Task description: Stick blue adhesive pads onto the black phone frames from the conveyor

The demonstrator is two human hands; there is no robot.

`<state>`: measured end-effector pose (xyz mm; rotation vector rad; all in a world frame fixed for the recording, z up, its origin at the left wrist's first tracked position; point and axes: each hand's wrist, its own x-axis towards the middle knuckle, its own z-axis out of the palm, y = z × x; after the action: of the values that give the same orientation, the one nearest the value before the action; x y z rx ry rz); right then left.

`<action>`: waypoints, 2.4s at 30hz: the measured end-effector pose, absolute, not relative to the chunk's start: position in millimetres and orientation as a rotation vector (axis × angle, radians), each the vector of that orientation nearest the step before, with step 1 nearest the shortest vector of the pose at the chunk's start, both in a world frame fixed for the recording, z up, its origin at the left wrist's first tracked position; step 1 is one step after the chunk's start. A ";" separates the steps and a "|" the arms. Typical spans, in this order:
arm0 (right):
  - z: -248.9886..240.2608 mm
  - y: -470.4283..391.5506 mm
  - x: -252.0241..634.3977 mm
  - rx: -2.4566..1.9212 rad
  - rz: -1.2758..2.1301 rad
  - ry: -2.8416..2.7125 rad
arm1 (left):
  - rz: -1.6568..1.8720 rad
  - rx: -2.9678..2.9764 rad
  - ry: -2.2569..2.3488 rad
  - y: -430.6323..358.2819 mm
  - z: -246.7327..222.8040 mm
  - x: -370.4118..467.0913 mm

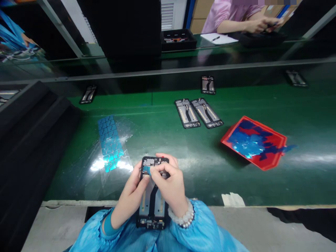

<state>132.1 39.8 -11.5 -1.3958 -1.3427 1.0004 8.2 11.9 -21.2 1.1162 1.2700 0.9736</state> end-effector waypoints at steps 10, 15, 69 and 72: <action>-9.9 39.3 133.4 -1.400 1.002 -1.365 | 0.959 1.123 1.301 12.6 -15.6 8.7; -9.9 38.6 134.0 -1.396 0.982 -1.391 | 0.965 1.175 1.402 15.5 -10.8 11.2; -5.6 24.2 135.7 -1.384 1.212 -1.255 | 0.855 1.886 1.785 13.4 -6.7 11.6; -4.0 27.5 136.4 -1.398 1.228 -1.237 | 0.828 1.909 1.760 13.8 -6.8 11.1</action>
<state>136.4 27.5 -4.0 -1.3975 -1.2370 1.2279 11.1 13.8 -6.8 1.9092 1.7603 0.8279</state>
